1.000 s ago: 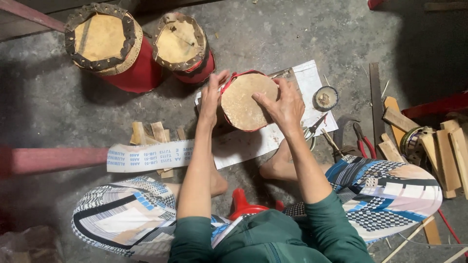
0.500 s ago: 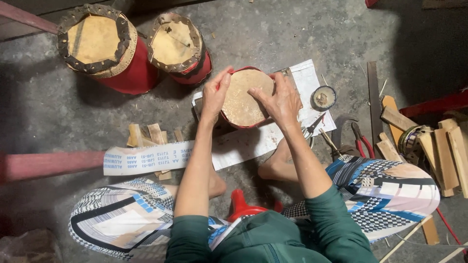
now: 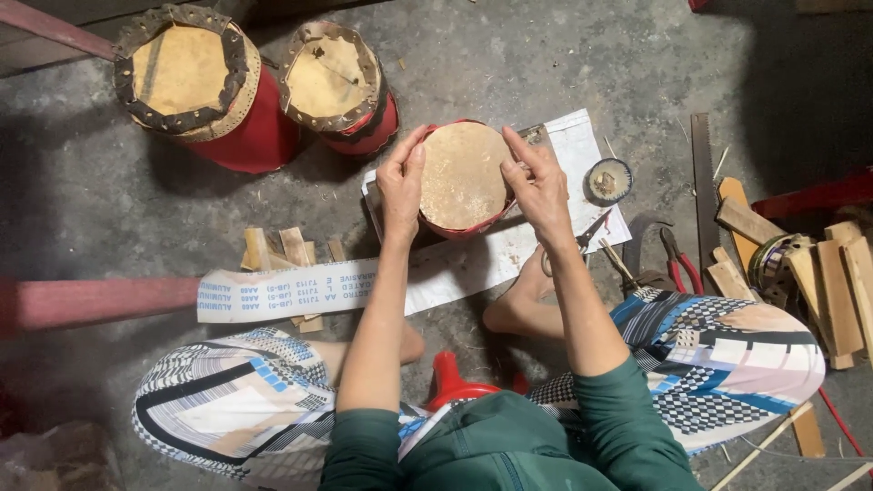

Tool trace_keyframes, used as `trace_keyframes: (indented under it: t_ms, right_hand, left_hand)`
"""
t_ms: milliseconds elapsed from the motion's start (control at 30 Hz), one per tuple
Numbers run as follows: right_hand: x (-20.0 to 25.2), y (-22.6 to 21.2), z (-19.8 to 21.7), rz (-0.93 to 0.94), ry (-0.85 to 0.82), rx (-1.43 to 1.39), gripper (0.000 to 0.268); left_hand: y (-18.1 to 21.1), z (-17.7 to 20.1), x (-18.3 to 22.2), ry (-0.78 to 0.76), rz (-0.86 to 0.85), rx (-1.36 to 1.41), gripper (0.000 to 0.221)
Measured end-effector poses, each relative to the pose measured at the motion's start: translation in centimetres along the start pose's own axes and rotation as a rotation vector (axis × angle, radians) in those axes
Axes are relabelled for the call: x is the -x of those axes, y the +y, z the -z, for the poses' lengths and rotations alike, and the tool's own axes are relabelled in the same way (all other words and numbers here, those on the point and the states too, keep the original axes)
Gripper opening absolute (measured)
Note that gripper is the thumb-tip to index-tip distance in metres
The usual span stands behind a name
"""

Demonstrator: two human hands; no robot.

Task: Trimming excess material from a drum head and hammering a wooden rim into place to secure it.

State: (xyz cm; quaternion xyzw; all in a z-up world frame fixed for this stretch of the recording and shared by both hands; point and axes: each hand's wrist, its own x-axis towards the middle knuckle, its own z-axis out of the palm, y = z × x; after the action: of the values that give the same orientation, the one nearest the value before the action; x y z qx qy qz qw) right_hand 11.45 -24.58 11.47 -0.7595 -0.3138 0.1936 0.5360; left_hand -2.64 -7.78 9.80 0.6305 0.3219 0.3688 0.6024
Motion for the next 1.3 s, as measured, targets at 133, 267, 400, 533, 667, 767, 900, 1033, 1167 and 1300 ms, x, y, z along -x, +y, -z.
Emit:
trace_keyframes:
  t_ms: [133,267,400,533,667,767,900,1033,1167,1300]
  right_hand:
    - [0.1,-0.4,-0.1,0.013,0.019,0.047,0.039]
    - [-0.2,-0.7,-0.3,0.019,0.031,0.096,0.037]
    - [-0.2,-1.5,-0.6,0.0,0.05,0.046,0.036]
    - [-0.1,-1.8,-0.6,-0.008,0.042,0.008,0.036]
    - [0.1,-2.2,-0.7,-0.009,0.057,0.015,0.034]
    - [0.2,-2.0,-0.6,-0.001,0.053,0.027,0.035]
    - [0.3,-2.0,-0.7,-0.002,0.051,0.018,0.035]
    - [0.2,-2.0,-0.8,-0.002,0.055,-0.001,0.035]
    - [0.4,-1.9,-0.9,-0.016,0.065,-0.051,0.035]
    - [0.4,-1.9,-0.9,-0.017,0.066,-0.064,0.036]
  left_hand:
    - [-0.2,0.1,0.0,0.0,0.0,0.002,0.03]
    - [0.1,-0.3,0.1,0.034,-0.036,-0.046,0.029]
    - [1.0,-0.5,0.4,0.069,-0.097,-0.087,0.029]
    - [2.6,-0.1,1.2,0.122,-0.192,-0.191,0.024]
    - [2.3,-0.1,1.9,0.21,-0.221,-0.375,0.016]
    - [0.7,-0.7,2.1,0.239,-0.198,-0.311,0.026]
    - [0.4,-1.2,2.3,0.214,-0.192,-0.44,0.038]
    - [1.5,-0.8,2.4,0.231,-0.216,-0.535,0.034]
    - [1.2,-0.8,2.1,0.237,-0.174,-0.326,0.034]
    - [2.6,-1.4,2.9,0.302,-0.208,-0.358,0.03]
